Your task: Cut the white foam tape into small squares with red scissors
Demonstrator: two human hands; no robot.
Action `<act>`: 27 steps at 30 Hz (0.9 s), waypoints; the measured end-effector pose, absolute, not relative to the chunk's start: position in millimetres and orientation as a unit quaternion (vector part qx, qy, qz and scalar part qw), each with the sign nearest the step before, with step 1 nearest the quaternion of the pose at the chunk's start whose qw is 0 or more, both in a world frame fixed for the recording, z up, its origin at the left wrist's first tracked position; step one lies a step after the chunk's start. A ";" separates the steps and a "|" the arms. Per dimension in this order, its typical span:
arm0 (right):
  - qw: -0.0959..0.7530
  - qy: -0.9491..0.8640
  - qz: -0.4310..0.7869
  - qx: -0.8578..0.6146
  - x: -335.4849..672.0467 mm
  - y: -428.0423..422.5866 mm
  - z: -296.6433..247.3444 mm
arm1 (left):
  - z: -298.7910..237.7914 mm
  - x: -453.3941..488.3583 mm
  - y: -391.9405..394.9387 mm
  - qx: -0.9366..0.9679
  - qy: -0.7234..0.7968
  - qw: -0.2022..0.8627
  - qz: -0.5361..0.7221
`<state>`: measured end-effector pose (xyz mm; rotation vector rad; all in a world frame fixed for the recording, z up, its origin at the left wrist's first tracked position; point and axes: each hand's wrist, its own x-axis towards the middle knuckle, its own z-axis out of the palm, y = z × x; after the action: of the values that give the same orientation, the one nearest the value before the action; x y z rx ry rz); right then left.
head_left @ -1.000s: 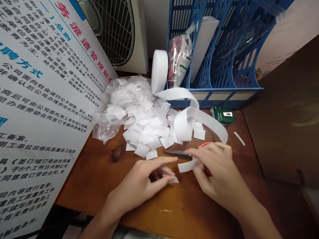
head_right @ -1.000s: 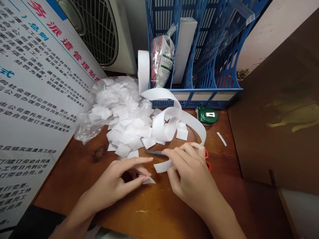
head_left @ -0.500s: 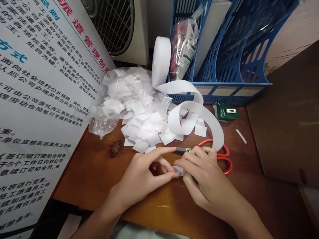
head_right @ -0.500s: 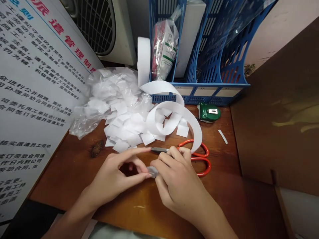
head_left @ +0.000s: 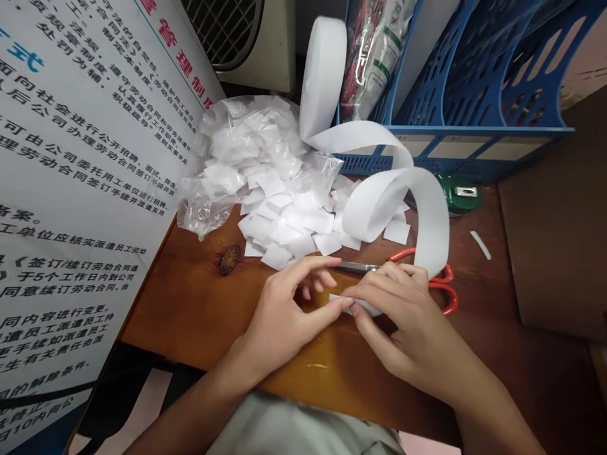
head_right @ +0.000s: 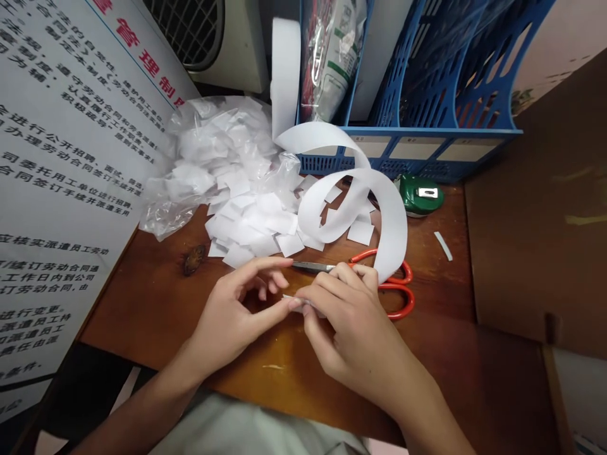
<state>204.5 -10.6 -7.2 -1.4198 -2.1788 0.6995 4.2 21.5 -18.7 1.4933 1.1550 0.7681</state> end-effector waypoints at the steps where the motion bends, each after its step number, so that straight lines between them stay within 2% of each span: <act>1: 0.229 -0.784 0.261 -0.515 205.4 -10.9 -6.6 | -19.3 3.7 19.7 0.614 0.483 0.534 0.323; 7: 0.266 -0.759 0.302 -0.512 210.4 -11.4 -1.9 | -24.0 2.7 11.5 0.516 0.476 0.655 0.280; 12: 0.301 -0.787 0.196 -0.502 210.2 -11.0 -6.5 | -22.9 4.0 14.3 0.471 0.488 0.666 0.311; 17: 0.285 -0.817 0.135 -0.483 209.3 -10.7 -10.3 | -21.5 3.1 17.5 0.456 0.486 0.671 0.326; 27: 0.300 -0.801 0.145 -0.497 212.9 -9.9 -7.6 | -21.9 0.8 16.5 0.484 0.500 0.648 0.310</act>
<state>212.9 -9.9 -7.6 -1.3187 -2.1276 0.3845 0.8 16.5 -21.9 1.1006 1.1370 0.7059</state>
